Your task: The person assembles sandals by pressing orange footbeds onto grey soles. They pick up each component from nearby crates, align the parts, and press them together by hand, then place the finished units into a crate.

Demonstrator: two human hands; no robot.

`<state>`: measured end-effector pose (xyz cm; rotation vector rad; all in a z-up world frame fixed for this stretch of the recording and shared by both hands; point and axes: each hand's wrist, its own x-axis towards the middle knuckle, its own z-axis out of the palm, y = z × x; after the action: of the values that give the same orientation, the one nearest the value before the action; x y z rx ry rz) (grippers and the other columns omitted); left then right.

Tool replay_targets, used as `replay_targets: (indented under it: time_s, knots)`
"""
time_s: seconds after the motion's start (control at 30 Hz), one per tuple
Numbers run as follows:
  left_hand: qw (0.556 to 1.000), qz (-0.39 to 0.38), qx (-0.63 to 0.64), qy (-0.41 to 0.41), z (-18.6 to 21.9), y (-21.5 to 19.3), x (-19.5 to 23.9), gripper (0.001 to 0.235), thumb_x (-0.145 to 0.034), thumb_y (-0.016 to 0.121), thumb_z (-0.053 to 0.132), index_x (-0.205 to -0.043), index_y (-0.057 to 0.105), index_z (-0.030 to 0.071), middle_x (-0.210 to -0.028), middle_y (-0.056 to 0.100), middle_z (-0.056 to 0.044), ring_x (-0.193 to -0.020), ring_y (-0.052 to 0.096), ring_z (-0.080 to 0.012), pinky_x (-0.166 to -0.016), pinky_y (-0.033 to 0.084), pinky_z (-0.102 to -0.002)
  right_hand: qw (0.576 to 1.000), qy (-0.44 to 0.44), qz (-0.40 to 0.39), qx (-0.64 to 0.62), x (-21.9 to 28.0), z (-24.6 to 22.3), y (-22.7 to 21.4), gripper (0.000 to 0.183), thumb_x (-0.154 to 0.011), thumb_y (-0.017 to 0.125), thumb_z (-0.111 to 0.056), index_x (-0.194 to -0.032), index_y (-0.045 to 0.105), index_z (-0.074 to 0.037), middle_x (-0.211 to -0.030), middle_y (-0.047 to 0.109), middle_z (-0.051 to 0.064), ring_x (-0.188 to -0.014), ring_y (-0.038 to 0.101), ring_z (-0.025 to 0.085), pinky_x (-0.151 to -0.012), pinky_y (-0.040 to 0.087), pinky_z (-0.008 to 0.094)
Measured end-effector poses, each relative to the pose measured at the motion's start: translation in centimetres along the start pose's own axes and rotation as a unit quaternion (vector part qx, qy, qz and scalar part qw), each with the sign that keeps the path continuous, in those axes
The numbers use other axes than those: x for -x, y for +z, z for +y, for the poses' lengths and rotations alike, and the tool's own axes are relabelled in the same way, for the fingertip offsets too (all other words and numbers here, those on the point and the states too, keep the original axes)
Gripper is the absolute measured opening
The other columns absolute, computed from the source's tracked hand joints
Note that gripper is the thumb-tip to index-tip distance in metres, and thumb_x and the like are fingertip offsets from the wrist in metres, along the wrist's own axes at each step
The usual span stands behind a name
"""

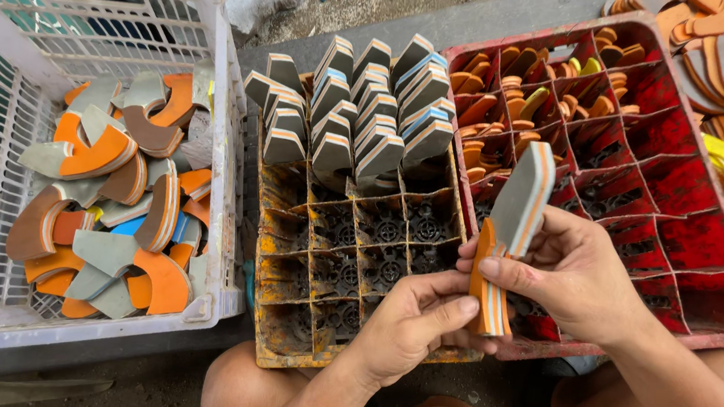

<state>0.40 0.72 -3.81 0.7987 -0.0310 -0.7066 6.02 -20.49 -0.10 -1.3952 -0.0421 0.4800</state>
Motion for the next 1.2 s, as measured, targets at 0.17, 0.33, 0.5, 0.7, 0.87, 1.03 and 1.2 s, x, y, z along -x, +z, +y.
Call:
replay_targets:
  time_s: [0.17, 0.33, 0.5, 0.7, 0.87, 1.03, 1.2]
  knots:
    - [0.998, 0.047, -0.048, -0.010, -0.11, 0.31, -0.48, 0.044, -0.103, 0.068, 0.021, -0.131, 0.060, -0.012, -0.117, 0.071, -0.018, -0.106, 0.074, -0.0251, -0.093, 0.062, -0.034, 0.999, -0.011, -0.001, 0.044, -0.27, 0.84, 0.08, 0.018, -0.082, 0.080, -0.009, -0.093, 0.068, 0.000, -0.099, 0.081, 0.014, -0.089, 0.077, 0.017, -0.080, 0.064, 0.034]
    - [0.997, 0.062, -0.053, -0.016, -0.07, 0.42, -0.44, 0.044, -0.100, 0.072, 0.019, -0.129, 0.062, -0.012, -0.118, 0.070, -0.018, -0.104, 0.074, -0.0257, -0.091, 0.061, -0.033, 0.998, -0.036, 0.006, 0.044, -0.21, 1.10, 0.69, 0.024, -0.083, 0.079, -0.006, -0.077, 0.056, -0.005, -0.097, 0.077, 0.012, -0.096, 0.077, 0.017, -0.082, 0.066, 0.035]
    - [0.996, 0.063, -0.050, -0.032, 0.01, 0.27, -0.59, 0.045, -0.099, 0.072, 0.020, -0.131, 0.061, -0.010, -0.119, 0.070, -0.017, -0.104, 0.074, -0.0255, -0.089, 0.062, -0.031, 0.999, -0.016, 0.019, 0.029, -0.44, 1.26, 0.76, 0.032, -0.083, 0.078, -0.004, -0.075, 0.048, -0.008, -0.094, 0.077, 0.013, -0.098, 0.077, 0.019, -0.082, 0.065, 0.036]
    - [0.996, 0.058, -0.053, -0.036, 0.10, 0.23, -0.56, 0.047, -0.099, 0.072, 0.020, -0.134, 0.060, -0.010, -0.119, 0.070, -0.017, -0.104, 0.074, -0.0252, -0.089, 0.062, -0.029, 0.999, 0.002, 0.024, 0.024, -0.68, 1.07, 0.60, 0.033, -0.082, 0.078, -0.002, -0.075, 0.046, -0.009, -0.093, 0.077, 0.014, -0.099, 0.078, 0.021, -0.081, 0.066, 0.036]
    - [0.996, 0.063, -0.052, -0.041, 0.06, 0.15, -0.58, 0.047, -0.099, 0.072, 0.019, -0.134, 0.060, -0.011, -0.119, 0.071, -0.018, -0.102, 0.074, -0.0252, -0.089, 0.063, -0.030, 0.999, -0.001, 0.025, 0.034, -0.61, 1.10, 0.78, 0.033, -0.083, 0.077, -0.002, -0.074, 0.045, -0.009, -0.093, 0.078, 0.014, -0.099, 0.078, 0.021, -0.080, 0.066, 0.037]
    - [0.995, 0.070, -0.048, -0.045, -0.16, 0.02, -0.61, 0.047, -0.099, 0.071, 0.019, -0.133, 0.060, -0.011, -0.118, 0.071, -0.017, -0.102, 0.074, -0.0243, -0.089, 0.063, -0.030, 0.998, -0.016, 0.017, 0.049, -0.60, 1.11, 0.91, 0.033, -0.084, 0.077, -0.003, -0.075, 0.045, -0.008, -0.095, 0.076, 0.013, -0.099, 0.077, 0.021, -0.082, 0.065, 0.036]
    - [0.996, 0.058, -0.053, -0.040, -0.25, -0.12, -0.53, 0.047, -0.099, 0.072, 0.018, -0.135, 0.060, -0.010, -0.118, 0.070, -0.016, -0.102, 0.073, -0.0233, -0.089, 0.062, -0.030, 0.999, -0.012, 0.011, 0.037, -0.58, 1.13, 0.85, 0.033, -0.084, 0.076, -0.003, -0.075, 0.044, -0.009, -0.095, 0.077, 0.014, -0.101, 0.078, 0.022, -0.083, 0.066, 0.038]
